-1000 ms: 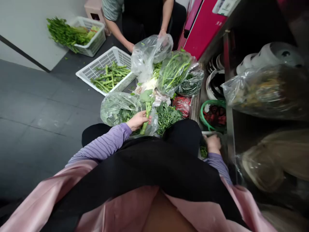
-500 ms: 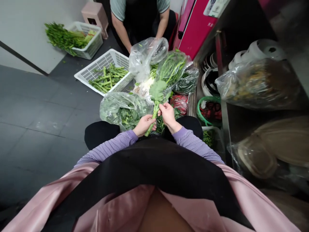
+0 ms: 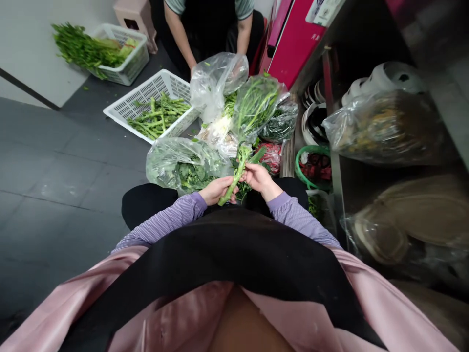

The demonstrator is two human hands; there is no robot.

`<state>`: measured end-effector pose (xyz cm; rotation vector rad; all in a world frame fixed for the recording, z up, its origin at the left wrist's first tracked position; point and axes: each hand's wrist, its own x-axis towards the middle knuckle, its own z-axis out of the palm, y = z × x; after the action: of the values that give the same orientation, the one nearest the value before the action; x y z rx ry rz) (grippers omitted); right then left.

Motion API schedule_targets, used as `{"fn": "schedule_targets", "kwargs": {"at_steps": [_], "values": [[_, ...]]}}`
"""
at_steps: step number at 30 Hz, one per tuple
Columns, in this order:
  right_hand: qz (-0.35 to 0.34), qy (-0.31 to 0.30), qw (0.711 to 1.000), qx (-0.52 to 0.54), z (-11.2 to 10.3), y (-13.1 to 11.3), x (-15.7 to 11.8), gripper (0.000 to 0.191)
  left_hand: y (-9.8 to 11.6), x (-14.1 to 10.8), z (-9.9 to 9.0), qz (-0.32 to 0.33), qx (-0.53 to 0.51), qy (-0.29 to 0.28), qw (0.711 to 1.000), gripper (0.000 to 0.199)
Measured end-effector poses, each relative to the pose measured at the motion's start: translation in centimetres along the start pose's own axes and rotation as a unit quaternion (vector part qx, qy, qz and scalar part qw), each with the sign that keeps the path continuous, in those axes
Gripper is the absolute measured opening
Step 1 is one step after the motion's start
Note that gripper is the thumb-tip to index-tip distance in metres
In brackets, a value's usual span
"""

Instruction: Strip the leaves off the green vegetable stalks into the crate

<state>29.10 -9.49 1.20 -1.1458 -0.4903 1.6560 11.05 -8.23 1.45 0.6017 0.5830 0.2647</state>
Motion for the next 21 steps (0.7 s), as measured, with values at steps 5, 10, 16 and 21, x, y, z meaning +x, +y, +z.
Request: {"fn": "schedule_targets", "kwargs": {"at_steps": [5, 10, 16, 21], "values": [[-0.018, -0.007, 0.997, 0.074, 1.1, -0.2, -0.7, 0.017, 0.5, -0.1, -0.3, -0.052, 0.002, -0.067, 0.996, 0.036], [-0.051, 0.082, 0.99, 0.099, 1.5, 1.5, -0.3, 0.025, -0.9, 0.0, 0.6, 0.045, 0.086, 0.034, 0.995, 0.037], [-0.175, 0.113, 0.973, -0.101, 1.0, 4.4, -1.2, 0.022, -1.4, 1.2, 0.3, 0.047, 0.035, 0.163, 0.985, 0.037], [-0.116, 0.149, 0.98, -0.065, -0.6, 4.3, -0.7, 0.013, -0.4, 1.5, -0.9, -0.025, -0.05, 0.103, 0.993, 0.034]]}}
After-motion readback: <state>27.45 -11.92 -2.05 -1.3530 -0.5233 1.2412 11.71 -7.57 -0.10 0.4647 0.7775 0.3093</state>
